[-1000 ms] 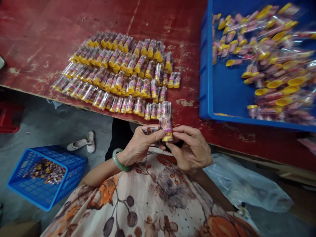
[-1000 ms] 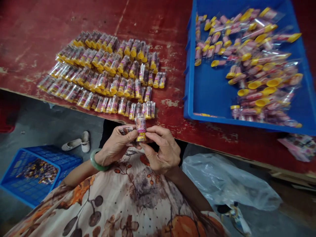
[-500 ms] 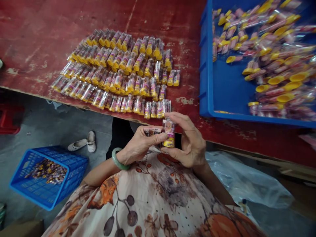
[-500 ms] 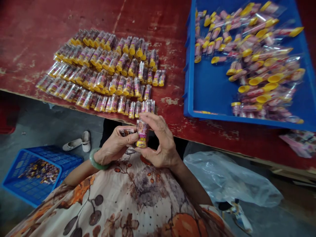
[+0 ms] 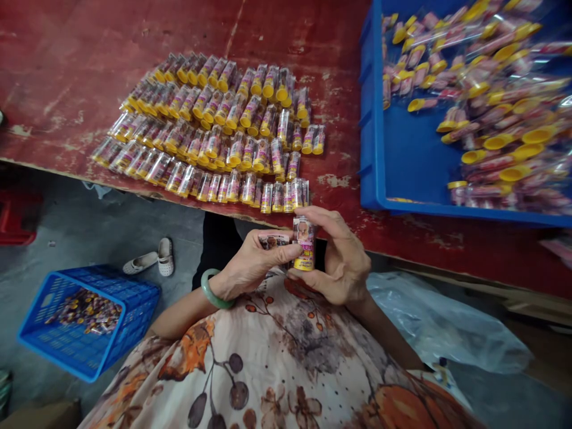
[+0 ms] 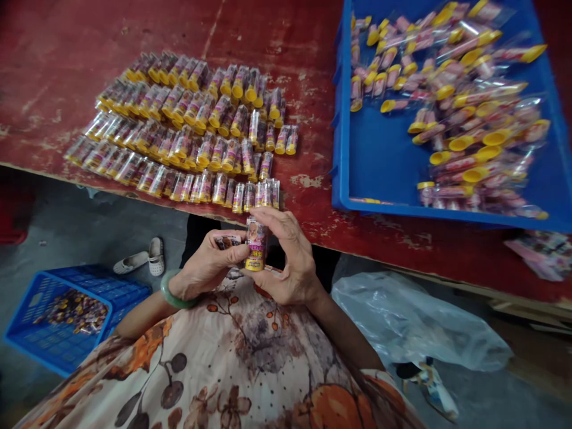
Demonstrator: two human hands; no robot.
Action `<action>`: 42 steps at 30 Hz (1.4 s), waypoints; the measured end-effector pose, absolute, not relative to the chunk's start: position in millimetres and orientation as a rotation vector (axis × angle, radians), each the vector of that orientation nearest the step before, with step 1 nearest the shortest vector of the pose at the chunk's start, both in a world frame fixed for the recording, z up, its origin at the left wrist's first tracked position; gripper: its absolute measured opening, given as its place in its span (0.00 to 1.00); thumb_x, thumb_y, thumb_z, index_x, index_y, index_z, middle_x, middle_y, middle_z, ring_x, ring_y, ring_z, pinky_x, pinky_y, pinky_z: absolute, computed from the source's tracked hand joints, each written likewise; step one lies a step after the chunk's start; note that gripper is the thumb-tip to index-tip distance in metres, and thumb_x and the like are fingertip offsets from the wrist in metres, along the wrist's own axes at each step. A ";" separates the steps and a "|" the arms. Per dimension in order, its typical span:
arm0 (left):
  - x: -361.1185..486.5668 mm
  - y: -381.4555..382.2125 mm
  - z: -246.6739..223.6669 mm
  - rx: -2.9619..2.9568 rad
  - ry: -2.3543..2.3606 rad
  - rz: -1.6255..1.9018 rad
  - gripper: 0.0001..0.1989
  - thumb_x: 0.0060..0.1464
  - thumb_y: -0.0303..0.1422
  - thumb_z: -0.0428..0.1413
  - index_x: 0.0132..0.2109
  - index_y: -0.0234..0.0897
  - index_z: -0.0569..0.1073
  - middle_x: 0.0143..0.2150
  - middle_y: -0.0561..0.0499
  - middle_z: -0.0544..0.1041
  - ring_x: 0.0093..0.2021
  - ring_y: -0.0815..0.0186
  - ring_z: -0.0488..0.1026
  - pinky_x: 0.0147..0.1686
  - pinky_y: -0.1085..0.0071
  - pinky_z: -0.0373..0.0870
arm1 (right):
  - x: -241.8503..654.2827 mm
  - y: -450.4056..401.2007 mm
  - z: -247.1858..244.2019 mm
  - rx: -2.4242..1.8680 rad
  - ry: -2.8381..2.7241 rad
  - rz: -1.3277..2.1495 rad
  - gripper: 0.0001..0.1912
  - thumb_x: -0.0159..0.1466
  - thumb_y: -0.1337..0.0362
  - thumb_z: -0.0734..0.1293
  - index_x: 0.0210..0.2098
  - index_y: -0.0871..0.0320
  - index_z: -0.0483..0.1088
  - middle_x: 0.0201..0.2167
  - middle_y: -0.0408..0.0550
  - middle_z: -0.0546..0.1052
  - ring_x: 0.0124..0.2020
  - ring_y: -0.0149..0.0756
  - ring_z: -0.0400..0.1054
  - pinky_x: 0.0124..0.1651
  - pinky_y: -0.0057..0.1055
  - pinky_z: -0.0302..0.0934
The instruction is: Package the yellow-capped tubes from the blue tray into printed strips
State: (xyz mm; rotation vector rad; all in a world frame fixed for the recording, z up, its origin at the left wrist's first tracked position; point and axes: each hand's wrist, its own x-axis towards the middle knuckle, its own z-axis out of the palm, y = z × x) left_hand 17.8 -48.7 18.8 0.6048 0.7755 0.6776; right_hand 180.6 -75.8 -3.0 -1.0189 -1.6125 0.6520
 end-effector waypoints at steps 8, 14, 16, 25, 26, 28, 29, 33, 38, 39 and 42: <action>16.8 -52.4 19.3 0.580 0.807 0.679 0.15 0.42 0.38 0.70 0.37 0.34 0.82 0.31 0.50 0.79 0.29 0.71 0.73 0.32 0.74 0.70 | 178.6 -78.2 -2.7 -1.030 -1.606 0.626 0.35 0.57 0.60 0.71 0.63 0.52 0.62 0.59 0.53 0.69 0.59 0.56 0.64 0.63 0.60 0.55; 15.2 -52.8 20.5 0.583 0.797 0.658 0.14 0.42 0.38 0.70 0.35 0.34 0.82 0.28 0.52 0.77 0.24 0.72 0.71 0.26 0.75 0.70 | 183.4 -80.7 3.1 -0.978 -1.718 0.683 0.34 0.58 0.64 0.68 0.64 0.54 0.61 0.62 0.55 0.67 0.60 0.55 0.63 0.61 0.58 0.58; 14.6 -53.0 19.7 0.581 0.793 0.646 0.14 0.43 0.39 0.69 0.36 0.34 0.82 0.28 0.52 0.77 0.24 0.71 0.72 0.25 0.74 0.71 | 182.9 -81.0 4.2 -0.991 -1.725 0.637 0.35 0.56 0.67 0.67 0.63 0.54 0.62 0.62 0.55 0.67 0.60 0.54 0.64 0.58 0.56 0.60; 17.6 -53.6 23.4 0.554 0.825 0.639 0.19 0.39 0.40 0.71 0.37 0.33 0.81 0.28 0.51 0.78 0.24 0.71 0.72 0.24 0.74 0.72 | 171.2 -79.7 -2.7 -0.984 -1.701 0.244 0.32 0.56 0.67 0.66 0.60 0.59 0.65 0.58 0.59 0.71 0.55 0.54 0.69 0.51 0.51 0.65; 17.7 -53.7 24.1 0.557 0.823 0.638 0.19 0.39 0.40 0.71 0.37 0.33 0.81 0.28 0.51 0.78 0.24 0.71 0.72 0.24 0.75 0.72 | 171.0 -79.6 -2.7 -0.980 -1.702 0.230 0.31 0.56 0.66 0.66 0.60 0.59 0.65 0.57 0.59 0.71 0.55 0.54 0.69 0.50 0.51 0.66; 17.8 -54.0 25.3 0.563 0.817 0.638 0.19 0.39 0.41 0.71 0.37 0.32 0.81 0.27 0.51 0.77 0.23 0.71 0.72 0.23 0.75 0.72 | 171.0 -79.6 -2.4 -0.978 -1.706 0.225 0.31 0.56 0.66 0.65 0.60 0.59 0.65 0.56 0.59 0.72 0.55 0.54 0.70 0.50 0.50 0.66; 17.8 -54.2 25.6 0.564 0.815 0.639 0.20 0.38 0.41 0.71 0.37 0.32 0.81 0.27 0.51 0.77 0.23 0.71 0.71 0.23 0.75 0.72 | 171.0 -79.7 -2.3 -0.978 -1.709 0.230 0.31 0.56 0.66 0.65 0.60 0.59 0.65 0.56 0.59 0.73 0.55 0.54 0.70 0.50 0.51 0.66; 17.0 -54.8 25.2 0.557 0.825 0.628 0.21 0.37 0.41 0.71 0.37 0.32 0.81 0.27 0.51 0.77 0.23 0.70 0.72 0.23 0.74 0.72 | 170.8 -80.2 -3.4 -0.997 -1.698 0.240 0.30 0.56 0.66 0.64 0.59 0.59 0.66 0.56 0.59 0.72 0.55 0.54 0.70 0.50 0.51 0.66; 15.7 -54.7 22.6 0.555 0.823 0.628 0.19 0.40 0.40 0.70 0.38 0.33 0.81 0.28 0.51 0.77 0.24 0.71 0.72 0.24 0.74 0.71 | 170.4 -80.5 -6.3 -1.018 -1.700 0.236 0.31 0.57 0.64 0.64 0.60 0.55 0.64 0.57 0.56 0.72 0.54 0.54 0.70 0.49 0.52 0.66; 15.7 -54.9 22.3 0.557 0.823 0.629 0.19 0.40 0.40 0.70 0.38 0.33 0.81 0.28 0.51 0.77 0.24 0.71 0.72 0.24 0.74 0.71 | 170.4 -80.5 -6.9 -1.016 -1.701 0.246 0.31 0.57 0.65 0.64 0.61 0.55 0.64 0.57 0.56 0.71 0.54 0.54 0.70 0.49 0.52 0.66; 16.6 -56.2 22.7 0.560 0.826 0.630 0.19 0.40 0.41 0.70 0.38 0.33 0.81 0.29 0.51 0.77 0.25 0.71 0.71 0.24 0.74 0.71 | 170.1 -79.8 -8.2 -1.008 -1.704 0.270 0.32 0.56 0.66 0.65 0.61 0.55 0.64 0.60 0.57 0.69 0.55 0.55 0.69 0.49 0.52 0.66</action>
